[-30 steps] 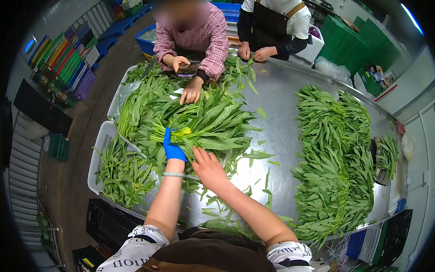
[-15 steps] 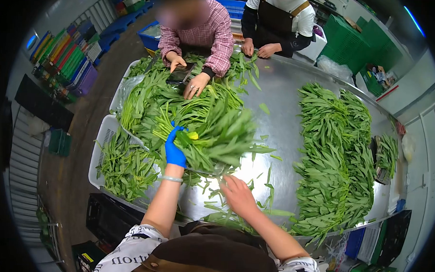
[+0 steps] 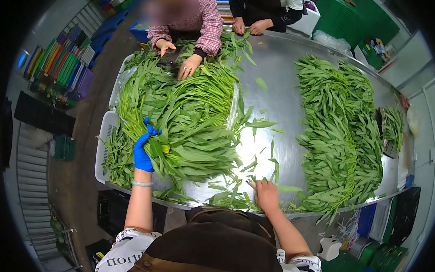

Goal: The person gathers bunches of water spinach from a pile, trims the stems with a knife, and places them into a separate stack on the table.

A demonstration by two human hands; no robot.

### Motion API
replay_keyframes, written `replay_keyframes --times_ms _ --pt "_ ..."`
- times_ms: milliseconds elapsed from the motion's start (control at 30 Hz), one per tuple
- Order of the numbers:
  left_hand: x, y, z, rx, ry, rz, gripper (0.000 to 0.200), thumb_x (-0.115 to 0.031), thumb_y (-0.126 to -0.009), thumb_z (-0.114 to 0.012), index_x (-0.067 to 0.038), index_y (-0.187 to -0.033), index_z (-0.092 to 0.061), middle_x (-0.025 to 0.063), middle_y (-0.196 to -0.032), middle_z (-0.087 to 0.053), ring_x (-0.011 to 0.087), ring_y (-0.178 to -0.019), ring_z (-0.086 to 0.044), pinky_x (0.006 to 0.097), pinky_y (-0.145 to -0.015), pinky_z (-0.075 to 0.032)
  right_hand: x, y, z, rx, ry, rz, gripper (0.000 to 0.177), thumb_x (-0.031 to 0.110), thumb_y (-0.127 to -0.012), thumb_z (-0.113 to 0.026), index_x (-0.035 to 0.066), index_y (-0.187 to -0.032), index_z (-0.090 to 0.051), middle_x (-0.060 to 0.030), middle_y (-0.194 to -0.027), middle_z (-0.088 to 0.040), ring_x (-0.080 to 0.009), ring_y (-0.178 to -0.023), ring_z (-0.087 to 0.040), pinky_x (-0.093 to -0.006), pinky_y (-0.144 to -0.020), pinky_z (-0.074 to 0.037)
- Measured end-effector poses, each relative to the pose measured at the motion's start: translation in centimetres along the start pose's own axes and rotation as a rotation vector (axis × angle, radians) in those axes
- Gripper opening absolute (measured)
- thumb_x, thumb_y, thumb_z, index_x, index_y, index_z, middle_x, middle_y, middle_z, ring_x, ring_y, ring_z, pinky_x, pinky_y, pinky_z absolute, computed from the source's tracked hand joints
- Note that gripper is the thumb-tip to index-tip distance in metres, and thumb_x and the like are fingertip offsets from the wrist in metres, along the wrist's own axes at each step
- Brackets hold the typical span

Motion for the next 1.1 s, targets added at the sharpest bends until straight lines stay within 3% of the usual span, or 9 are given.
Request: replay_keyframes --times_ms 67,233,300,400,533,633,867,967,1100 --pt "-1.5 0.5 -0.3 -0.075 -0.260 0.044 0.061 -0.004 -0.076 -0.062 -0.001 -0.134 -0.046 0.0073 -0.091 -0.061 0.0210 -0.084 -0.061 0.0394 -0.089 -0.049 0.4 -0.5 0.3 -0.039 -0.021 0.019 0.044 0.013 -0.063 -0.072 0.006 -0.103 -0.055 -0.0113 -0.093 -0.057 -0.0291 -0.091 -0.056 -0.0402 -0.078 -0.047" --pt "-3.0 2.1 -2.3 0.185 -0.620 0.365 0.048 -0.005 -0.073 -0.067 0.003 -0.119 -0.056 0.0107 -0.093 -0.064 0.0210 -0.081 -0.063 0.0345 -0.077 -0.052 1.2 -2.4 -1.5 -0.117 -0.058 0.125 0.034 0.015 -0.065 -0.069 0.006 -0.094 -0.054 -0.0105 -0.087 -0.055 -0.0280 -0.087 -0.056 -0.0416 -0.074 -0.047" --pt "-3.2 2.8 -2.5 0.225 -0.760 0.511 0.045 -0.005 -0.072 -0.068 0.003 -0.116 -0.057 0.0116 -0.096 -0.065 0.0212 -0.080 -0.064 0.0328 -0.076 -0.052 0.8 -2.3 -1.4 -0.102 -0.264 0.010 0.028 0.014 -0.069 -0.065 0.004 -0.092 -0.052 -0.0138 -0.087 -0.054 -0.0334 -0.086 -0.056 -0.0445 -0.075 -0.048" --pt "-1.6 4.0 -3.4 0.261 -0.735 0.622 0.048 -0.004 -0.073 -0.067 0.003 -0.119 -0.056 0.0144 -0.099 -0.066 0.0231 -0.080 -0.065 0.0331 -0.074 -0.053 0.6 -1.1 1.5 -0.055 -0.493 -0.124 0.025 0.013 -0.074 -0.059 0.002 -0.096 -0.051 -0.0174 -0.088 -0.056 -0.0381 -0.089 -0.056 -0.0466 -0.079 -0.047" --pt "2.1 5.1 -3.3 0.346 -0.642 0.713 0.054 -0.003 -0.074 -0.065 0.004 -0.125 -0.053 0.0178 -0.108 -0.065 0.0239 -0.084 -0.065 0.0326 -0.074 -0.054 2.7 0.5 5.9 -0.057 -0.823 -0.093 0.037 0.011 -0.076 -0.060 0.007 -0.113 -0.054 -0.0160 -0.089 -0.060 -0.0363 -0.075 -0.059 -0.0392 -0.071 -0.049" --pt "4.9 5.8 -3.8 0.401 -0.582 0.794 0.058 -0.006 -0.073 -0.065 0.005 -0.129 -0.050 0.0189 -0.119 -0.062 0.0232 -0.091 -0.064 0.0324 -0.076 -0.053 5.7 0.1 10.1 -0.216 -0.703 0.228 0.037 0.010 -0.079 -0.059 0.009 -0.116 -0.055 -0.0116 -0.087 -0.060 -0.0309 -0.071 -0.059 -0.0360 -0.063 -0.049" --pt "8.3 7.3 -6.9 0.502 -0.495 0.892 0.056 -0.005 -0.075 -0.063 0.000 -0.130 -0.052 0.0147 -0.123 -0.061 0.0217 -0.106 -0.061 0.0330 -0.083 -0.051 9.0 -3.2 12.2 -0.195 -0.411 0.406 0.041 0.012 -0.083 -0.058 0.013 -0.123 -0.051 -0.0075 -0.081 -0.053 -0.0263 -0.066 -0.061 -0.0382 -0.055 -0.049" --pt "8.6 7.7 -6.4 0.519 -0.536 0.967 0.056 -0.004 -0.075 -0.064 0.000 -0.130 -0.053 0.0149 -0.120 -0.063 0.0219 -0.103 -0.062 0.0333 -0.082 -0.051 9.3 -4.1 11.4 -0.171 -0.403 0.393 0.035 0.013 -0.083 -0.058 0.010 -0.117 -0.051 -0.0095 -0.083 -0.055 -0.0284 -0.067 -0.061 -0.0401 -0.055 -0.049" --pt "8.5 9.4 -8.9 0.585 -0.630 0.998 0.032 -0.006 -0.078 -0.065 0.002 -0.109 -0.064 0.0123 -0.096 -0.068 0.0191 -0.083 -0.064 0.0310 -0.075 -0.051 10.4 -4.9 10.5 -0.088 -0.439 0.369 0.025 0.015 -0.083 -0.058 0.004 -0.102 -0.049 -0.0137 -0.086 -0.057 -0.0334 -0.071 -0.062 -0.0433 -0.059 -0.050"
Point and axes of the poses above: each hand's wrist, its own y-axis away from the middle knuckle, its own z-axis out of the back of the hand, x = y × z, the point moved 4 cm from there along -y, towards the middle knuckle
